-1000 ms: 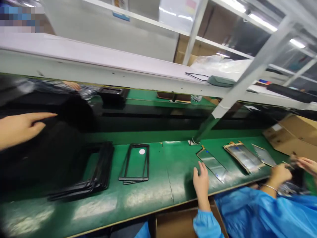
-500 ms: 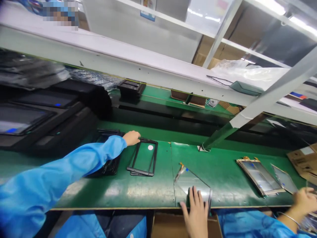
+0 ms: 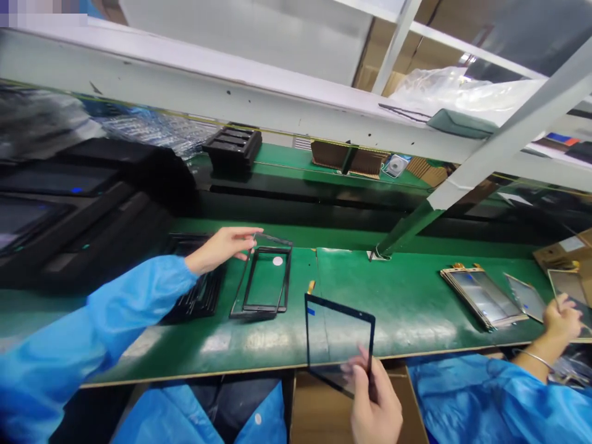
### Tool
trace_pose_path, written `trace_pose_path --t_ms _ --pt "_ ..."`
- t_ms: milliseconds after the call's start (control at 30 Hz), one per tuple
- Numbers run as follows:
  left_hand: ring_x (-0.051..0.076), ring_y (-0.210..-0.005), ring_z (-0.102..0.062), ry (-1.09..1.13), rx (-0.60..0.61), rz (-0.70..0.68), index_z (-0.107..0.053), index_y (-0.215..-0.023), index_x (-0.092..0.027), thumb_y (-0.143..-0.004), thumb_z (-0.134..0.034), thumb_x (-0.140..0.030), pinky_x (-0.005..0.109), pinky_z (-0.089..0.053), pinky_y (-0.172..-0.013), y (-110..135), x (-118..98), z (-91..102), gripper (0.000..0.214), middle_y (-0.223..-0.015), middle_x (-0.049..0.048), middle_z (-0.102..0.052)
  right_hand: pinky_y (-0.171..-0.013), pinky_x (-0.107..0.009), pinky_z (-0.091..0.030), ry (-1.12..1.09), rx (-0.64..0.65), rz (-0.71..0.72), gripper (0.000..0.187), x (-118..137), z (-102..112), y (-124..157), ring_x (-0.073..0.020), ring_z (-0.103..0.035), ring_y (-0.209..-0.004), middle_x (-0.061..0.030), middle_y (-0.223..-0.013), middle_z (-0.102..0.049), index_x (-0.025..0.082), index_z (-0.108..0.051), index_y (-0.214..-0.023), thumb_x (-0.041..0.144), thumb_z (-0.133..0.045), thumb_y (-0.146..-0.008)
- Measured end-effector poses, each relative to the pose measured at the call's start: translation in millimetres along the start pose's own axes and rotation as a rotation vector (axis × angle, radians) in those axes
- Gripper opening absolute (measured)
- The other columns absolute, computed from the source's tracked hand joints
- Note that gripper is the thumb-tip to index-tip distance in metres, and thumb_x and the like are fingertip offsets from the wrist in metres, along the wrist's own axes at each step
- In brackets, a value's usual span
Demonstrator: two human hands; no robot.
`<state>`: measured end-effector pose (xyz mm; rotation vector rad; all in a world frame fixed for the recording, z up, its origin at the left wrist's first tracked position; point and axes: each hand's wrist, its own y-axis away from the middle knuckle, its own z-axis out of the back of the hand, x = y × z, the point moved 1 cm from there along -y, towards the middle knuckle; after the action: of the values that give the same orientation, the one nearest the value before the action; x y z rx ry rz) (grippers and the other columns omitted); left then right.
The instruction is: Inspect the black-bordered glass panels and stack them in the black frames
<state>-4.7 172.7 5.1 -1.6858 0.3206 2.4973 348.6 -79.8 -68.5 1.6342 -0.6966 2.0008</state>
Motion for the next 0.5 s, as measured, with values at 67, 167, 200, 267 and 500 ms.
trace_pose_path --t_ms 67,167,200,267,500 --pt "0.021 -0.089 -0.076 0.082 -0.01 -0.038 -0.069 -0.145 -0.019 -0.093 -0.07 -0.034 0.035 -0.069 -0.073 34 -7 -6.9 0.054 -0.101 0.0068 -0.076 -0.054 -0.035 -0.064 -0.145 0.1 -0.097 0.044 17 -27 1 -0.0243 -0.075 -0.062 -0.0022 -0.085 -0.076 0.029 -0.082 -0.12 0.046 -0.088 -0.079" --pt "0.021 -0.083 -0.074 0.17 -0.036 -0.101 -0.077 -0.135 -0.02 -0.089 -0.075 -0.035 0.033 -0.068 -0.07 77 -12 -16.1 0.048 -0.095 0.0068 -0.076 -0.042 -0.025 -0.052 -0.284 0.301 -0.214 0.067 29 -64 9 -0.0152 -0.064 -0.051 0.0002 -0.084 -0.072 0.025 -0.071 -0.141 0.04 -0.091 -0.078" --pt "0.02 -0.08 -0.073 0.2 -0.05 -0.127 -0.079 -0.131 -0.02 -0.089 -0.077 -0.034 0.032 -0.067 -0.069 88 -13 -18.2 0.044 -0.091 0.0065 -0.076 -0.04 -0.023 -0.049 -0.311 0.341 -0.241 0.071 30 -74 13 -0.0135 -0.062 -0.05 0.0008 -0.084 -0.071 0.026 -0.069 -0.144 0.04 -0.091 -0.079" --pt "0.019 -0.077 -0.071 0.254 -0.089 -0.176 -0.083 -0.125 -0.022 -0.09 -0.078 -0.031 0.029 -0.066 -0.068 104 -14 -21.1 0.037 -0.087 0.0059 -0.075 -0.04 -0.021 -0.047 -0.347 0.388 -0.265 0.069 27 -88 22 -0.012 -0.059 -0.049 0.0019 -0.082 -0.07 0.027 -0.069 -0.144 0.04 -0.09 -0.08" --pt "0.015 -0.081 -0.069 0.336 -0.13 -0.256 -0.086 -0.119 -0.036 -0.092 -0.079 -0.024 0.021 -0.062 -0.068 122 -11 -26.6 0.03 -0.093 0.002 -0.068 -0.042 -0.021 -0.048 -0.375 0.43 -0.277 0.064 18 -101 34 -0.0105 -0.058 -0.048 0.0025 -0.084 -0.07 0.029 -0.072 -0.14 0.041 -0.09 -0.081"
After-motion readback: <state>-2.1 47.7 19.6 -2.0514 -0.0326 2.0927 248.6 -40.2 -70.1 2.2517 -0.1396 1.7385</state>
